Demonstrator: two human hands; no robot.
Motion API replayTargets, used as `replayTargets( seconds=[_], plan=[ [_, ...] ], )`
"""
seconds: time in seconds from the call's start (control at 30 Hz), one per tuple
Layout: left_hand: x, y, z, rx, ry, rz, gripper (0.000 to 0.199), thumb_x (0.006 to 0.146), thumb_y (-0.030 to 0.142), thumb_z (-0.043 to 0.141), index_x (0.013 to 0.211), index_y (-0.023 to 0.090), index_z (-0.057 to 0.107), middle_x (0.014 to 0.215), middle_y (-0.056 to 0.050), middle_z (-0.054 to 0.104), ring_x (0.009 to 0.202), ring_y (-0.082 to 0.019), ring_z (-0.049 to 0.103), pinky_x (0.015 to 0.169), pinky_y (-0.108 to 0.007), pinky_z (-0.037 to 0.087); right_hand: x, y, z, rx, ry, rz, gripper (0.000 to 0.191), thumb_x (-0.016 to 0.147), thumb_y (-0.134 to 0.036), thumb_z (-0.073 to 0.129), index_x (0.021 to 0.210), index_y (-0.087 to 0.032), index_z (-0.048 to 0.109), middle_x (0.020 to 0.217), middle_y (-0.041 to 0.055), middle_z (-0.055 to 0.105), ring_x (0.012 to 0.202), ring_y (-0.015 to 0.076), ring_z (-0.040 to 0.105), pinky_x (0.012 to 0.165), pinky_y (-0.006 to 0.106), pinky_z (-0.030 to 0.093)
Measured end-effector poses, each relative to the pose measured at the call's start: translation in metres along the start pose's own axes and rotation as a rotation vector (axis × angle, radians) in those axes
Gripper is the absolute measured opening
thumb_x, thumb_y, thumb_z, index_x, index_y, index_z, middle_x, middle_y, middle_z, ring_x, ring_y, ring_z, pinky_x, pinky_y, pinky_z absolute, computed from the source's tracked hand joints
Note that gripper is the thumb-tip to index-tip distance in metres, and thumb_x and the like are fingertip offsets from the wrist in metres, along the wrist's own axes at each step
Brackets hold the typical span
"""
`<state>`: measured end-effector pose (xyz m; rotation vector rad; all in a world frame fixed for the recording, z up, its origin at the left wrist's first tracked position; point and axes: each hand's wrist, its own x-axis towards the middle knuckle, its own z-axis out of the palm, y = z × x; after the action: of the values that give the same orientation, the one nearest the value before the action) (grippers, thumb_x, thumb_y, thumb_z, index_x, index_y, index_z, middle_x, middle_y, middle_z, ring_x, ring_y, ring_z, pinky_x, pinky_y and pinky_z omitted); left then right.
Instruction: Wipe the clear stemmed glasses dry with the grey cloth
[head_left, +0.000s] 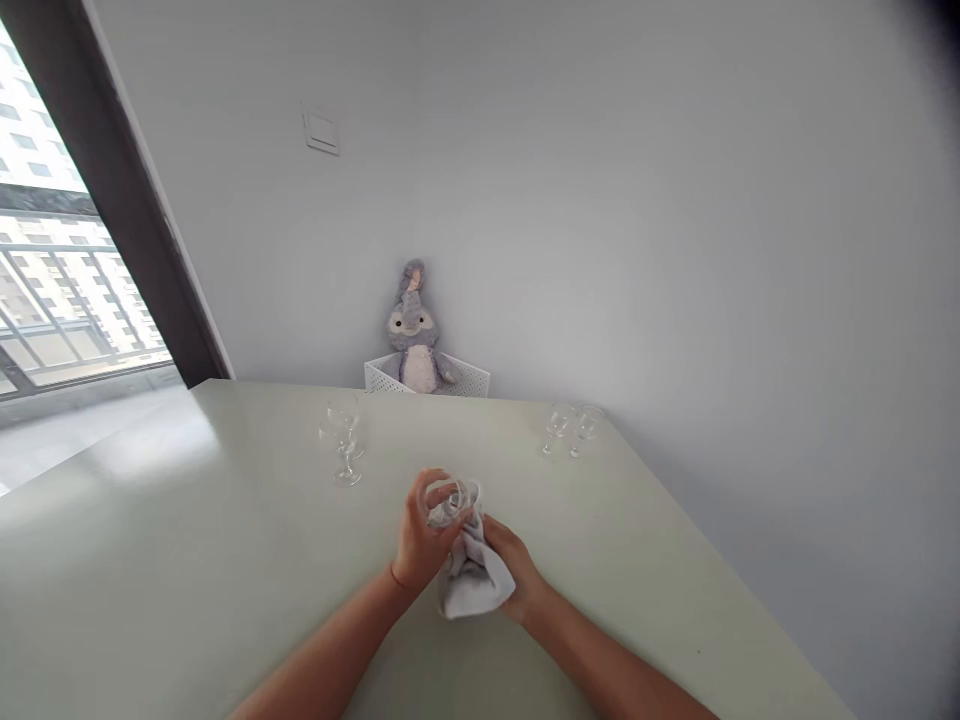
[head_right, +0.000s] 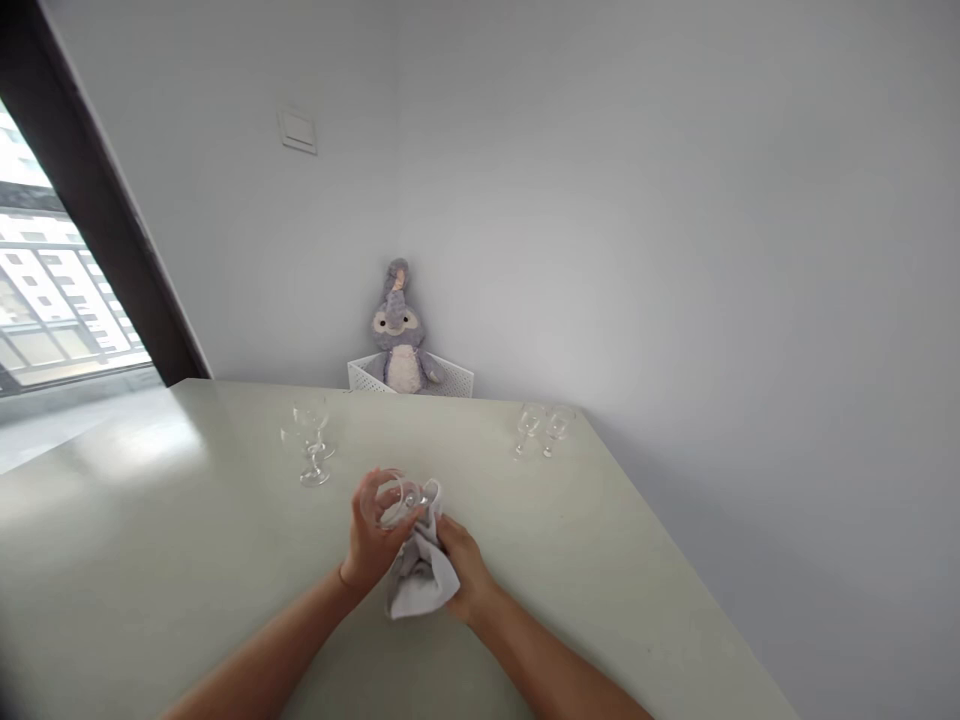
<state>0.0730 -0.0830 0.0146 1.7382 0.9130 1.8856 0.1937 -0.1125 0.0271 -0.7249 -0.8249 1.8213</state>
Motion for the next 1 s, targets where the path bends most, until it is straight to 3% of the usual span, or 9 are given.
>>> replayTargets(
  seconds=[0.1, 0.2, 0.33, 0.4, 0.47, 0.6, 0.7, 0.8, 1.0],
  plan=[
    [0.013, 0.002, -0.008, 0.031, 0.113, -0.012, 0.065, 0.069, 0.018, 0.062, 0.121, 0.026, 0.023, 0.106, -0.006, 0.048, 0.084, -0.015, 0.06, 0.076, -0.039, 0.049, -0.004, 0.0, -0.004, -0.443, -0.086, -0.003, 0.036, 0.079, -0.049, 0.045, 0.081, -0.016, 0.06, 0.064, 0.0005, 0.056, 0.057, 0.0124, 0.048, 0.058, 0.026, 0.037],
    [0.025, 0.01, -0.014, 0.044, 0.192, -0.087, 0.067, 0.066, 0.02, 0.065, 0.12, 0.026, 0.026, 0.105, -0.006, 0.05, 0.083, -0.016, 0.06, 0.079, -0.039, 0.048, -0.006, -0.009, -0.009, -1.062, -0.124, -0.181, 0.04, 0.083, -0.049, 0.038, 0.086, -0.018, 0.062, 0.078, 0.0047, 0.059, 0.069, 0.0164, 0.053, 0.065, 0.028, 0.039],
    [0.024, 0.024, -0.013, 0.005, 0.188, -0.255, 0.073, 0.058, 0.02, 0.072, 0.118, 0.025, 0.032, 0.098, -0.005, 0.056, 0.094, -0.019, 0.056, 0.093, -0.041, 0.037, -0.003, -0.027, -0.006, -1.625, 0.141, -0.484, 0.033, 0.084, -0.037, 0.038, 0.106, -0.021, 0.056, 0.097, 0.0097, 0.057, 0.082, 0.02, 0.054, 0.068, 0.03, 0.038],
    [0.018, 0.028, -0.009, -0.032, 0.142, -0.313, 0.074, 0.054, 0.021, 0.074, 0.118, 0.024, 0.035, 0.094, -0.005, 0.058, 0.096, -0.021, 0.054, 0.096, -0.041, 0.032, 0.002, -0.031, -0.003, -1.694, 0.161, -0.496, 0.03, 0.081, -0.032, 0.043, 0.107, -0.021, 0.055, 0.088, 0.0077, 0.06, 0.074, 0.0181, 0.055, 0.064, 0.027, 0.038],
    [0.011, 0.03, -0.004, -0.043, 0.07, -0.354, 0.073, 0.055, 0.021, 0.073, 0.119, 0.024, 0.036, 0.097, -0.006, 0.059, 0.096, -0.021, 0.054, 0.096, -0.041, 0.031, 0.008, -0.029, -0.001, -1.673, 0.084, -0.453, 0.023, 0.078, -0.027, 0.048, 0.098, -0.023, 0.059, 0.079, 0.0039, 0.063, 0.067, 0.0157, 0.056, 0.06, 0.024, 0.037],
    [0.001, 0.027, 0.005, -0.001, -0.035, -0.411, 0.073, 0.062, 0.024, 0.067, 0.126, 0.025, 0.031, 0.107, -0.008, 0.056, 0.101, -0.022, 0.051, 0.095, -0.039, 0.031, 0.027, -0.022, -0.012, -1.58, 0.029, -0.398, 0.017, 0.077, -0.023, 0.046, 0.078, -0.022, 0.063, 0.075, 0.0019, 0.065, 0.07, 0.0157, 0.058, 0.061, 0.022, 0.035],
    [-0.003, 0.014, 0.01, 0.058, -0.092, -0.455, 0.072, 0.065, 0.025, 0.064, 0.127, 0.025, 0.03, 0.112, -0.007, 0.054, 0.108, -0.023, 0.046, 0.095, -0.04, 0.03, 0.048, -0.028, -0.036, -1.56, 0.213, -0.315, 0.024, 0.08, -0.032, 0.043, 0.076, -0.019, 0.063, 0.07, 0.0022, 0.065, 0.066, 0.0153, 0.057, 0.061, 0.022, 0.035],
    [-0.007, -0.006, 0.011, 0.151, -0.181, -0.53, 0.057, 0.065, 0.024, 0.062, 0.119, 0.025, 0.042, 0.109, -0.007, 0.056, 0.105, -0.023, 0.047, 0.094, -0.041, 0.028, 0.071, -0.046, -0.064, -1.583, 0.425, -0.207, 0.031, 0.082, -0.033, 0.041, 0.067, -0.016, 0.061, 0.065, 0.0044, 0.063, 0.063, 0.0152, 0.056, 0.06, 0.023, 0.035],
    [-0.01, -0.03, 0.008, 0.155, -0.193, -0.62, 0.04, 0.065, 0.022, 0.059, 0.104, 0.024, 0.054, 0.101, -0.006, 0.059, 0.099, -0.023, 0.05, 0.091, -0.037, 0.031, 0.102, -0.078, -0.105, -1.6, 0.6, -0.109, 0.026, 0.081, -0.028, 0.042, 0.071, -0.015, 0.062, 0.071, 0.0064, 0.063, 0.07, 0.0165, 0.057, 0.061, 0.023, 0.034]
  ],
)
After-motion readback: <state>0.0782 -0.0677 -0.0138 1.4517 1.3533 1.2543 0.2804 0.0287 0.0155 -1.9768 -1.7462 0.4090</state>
